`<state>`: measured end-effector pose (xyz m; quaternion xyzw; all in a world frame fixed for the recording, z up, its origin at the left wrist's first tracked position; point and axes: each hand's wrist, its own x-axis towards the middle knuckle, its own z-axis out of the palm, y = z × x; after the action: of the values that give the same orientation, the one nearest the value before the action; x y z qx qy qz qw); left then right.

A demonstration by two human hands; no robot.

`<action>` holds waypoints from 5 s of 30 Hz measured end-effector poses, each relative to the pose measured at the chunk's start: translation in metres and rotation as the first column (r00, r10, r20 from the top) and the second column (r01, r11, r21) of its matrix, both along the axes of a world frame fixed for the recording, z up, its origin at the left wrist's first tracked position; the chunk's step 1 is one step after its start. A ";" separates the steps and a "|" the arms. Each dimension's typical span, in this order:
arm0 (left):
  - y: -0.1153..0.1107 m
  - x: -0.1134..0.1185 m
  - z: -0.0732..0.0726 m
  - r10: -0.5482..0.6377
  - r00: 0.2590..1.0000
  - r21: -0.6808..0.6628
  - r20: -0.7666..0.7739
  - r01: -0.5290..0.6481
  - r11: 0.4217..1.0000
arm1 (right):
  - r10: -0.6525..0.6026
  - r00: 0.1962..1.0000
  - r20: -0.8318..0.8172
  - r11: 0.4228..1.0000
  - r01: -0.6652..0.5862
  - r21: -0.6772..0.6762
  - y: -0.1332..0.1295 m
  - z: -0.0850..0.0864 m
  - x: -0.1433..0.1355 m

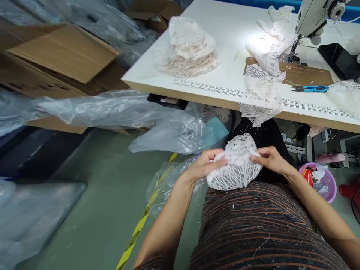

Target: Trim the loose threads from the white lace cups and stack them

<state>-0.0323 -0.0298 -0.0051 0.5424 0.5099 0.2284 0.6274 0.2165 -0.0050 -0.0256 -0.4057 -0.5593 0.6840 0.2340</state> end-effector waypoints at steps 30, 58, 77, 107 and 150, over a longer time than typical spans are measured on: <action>0.028 0.017 -0.003 -0.008 0.945 0.029 0.328 -0.002 1.000 | 0.106 0.993 0.046 0.990 -0.110 0.089 -0.003 0.009 -0.027; 0.052 -0.002 -0.045 0.145 0.980 -0.020 0.140 -0.143 0.989 | -0.359 0.931 0.070 0.933 0.356 0.042 0.021 -0.044 -0.002; 0.076 0.042 -0.027 0.076 0.948 0.507 -0.310 0.097 0.856 | -0.414 0.899 0.147 0.890 0.365 0.272 0.014 -0.060 0.006; 0.082 0.049 -0.014 -0.325 0.945 0.395 -0.032 0.311 0.864 | -0.238 0.966 -0.105 0.877 0.260 0.404 0.000 -0.039 0.006; 0.060 0.035 -0.010 0.065 0.986 0.323 0.152 -0.112 0.940 | -0.512 0.840 -0.177 0.831 0.537 0.143 -0.014 0.001 -0.025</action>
<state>0.0028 0.0304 -0.0153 0.5992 0.4434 0.3759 0.5506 0.1920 -0.0187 -0.0247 -0.4741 -0.4712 0.5629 0.4862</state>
